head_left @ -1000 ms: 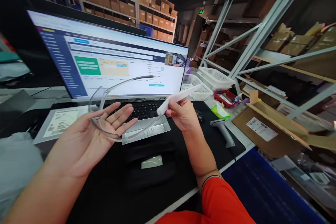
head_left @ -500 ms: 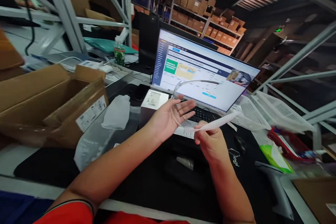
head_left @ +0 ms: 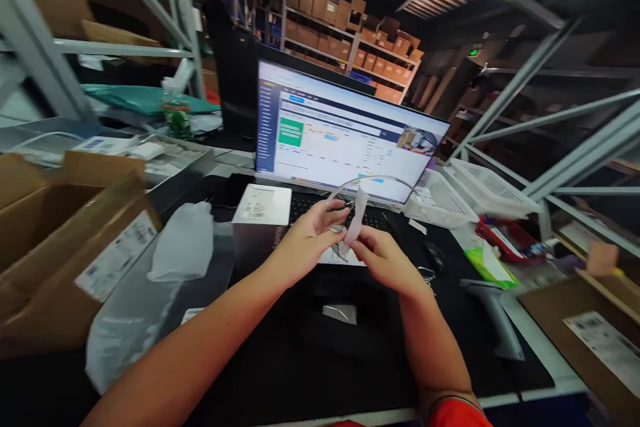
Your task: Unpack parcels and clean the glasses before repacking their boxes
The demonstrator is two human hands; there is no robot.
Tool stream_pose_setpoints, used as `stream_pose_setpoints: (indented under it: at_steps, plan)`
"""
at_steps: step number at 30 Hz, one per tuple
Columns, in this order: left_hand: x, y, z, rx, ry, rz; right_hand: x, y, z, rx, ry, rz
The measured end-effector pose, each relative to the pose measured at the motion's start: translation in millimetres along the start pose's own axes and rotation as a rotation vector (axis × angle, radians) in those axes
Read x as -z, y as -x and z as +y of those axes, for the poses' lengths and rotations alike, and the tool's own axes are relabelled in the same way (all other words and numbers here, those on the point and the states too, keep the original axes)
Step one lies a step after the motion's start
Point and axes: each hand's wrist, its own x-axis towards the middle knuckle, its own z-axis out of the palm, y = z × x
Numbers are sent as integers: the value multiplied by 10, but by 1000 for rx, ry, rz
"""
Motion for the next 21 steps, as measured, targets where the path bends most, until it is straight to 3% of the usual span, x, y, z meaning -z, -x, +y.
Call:
stream_pose_setpoints:
  at_steps: [3, 6, 8, 10, 13, 15, 21]
  plan:
    - [25, -36, -21, 24, -65, -23, 210, 198, -80, -41, 228, 240]
    - [39, -44, -38, 47, -136, -35, 433, 376, -90, 61, 341, 653]
    - [40, -36, -73, 54, -248, -61, 521, 410, -69, 131, 420, 799]
    - [36, -30, -122, 26, -391, -88, 524, 367, -49, 156, 472, 678]
    - [39, -33, -181, -27, -529, -89, 416, 246, -56, 168, 437, 261]
    - [52, -39, -187, -34, -567, -80, 350, 204, -72, 176, 377, 86]
    - [110, -26, -100, -131, -783, -62, 458, 269, 54, 199, 50, 236]
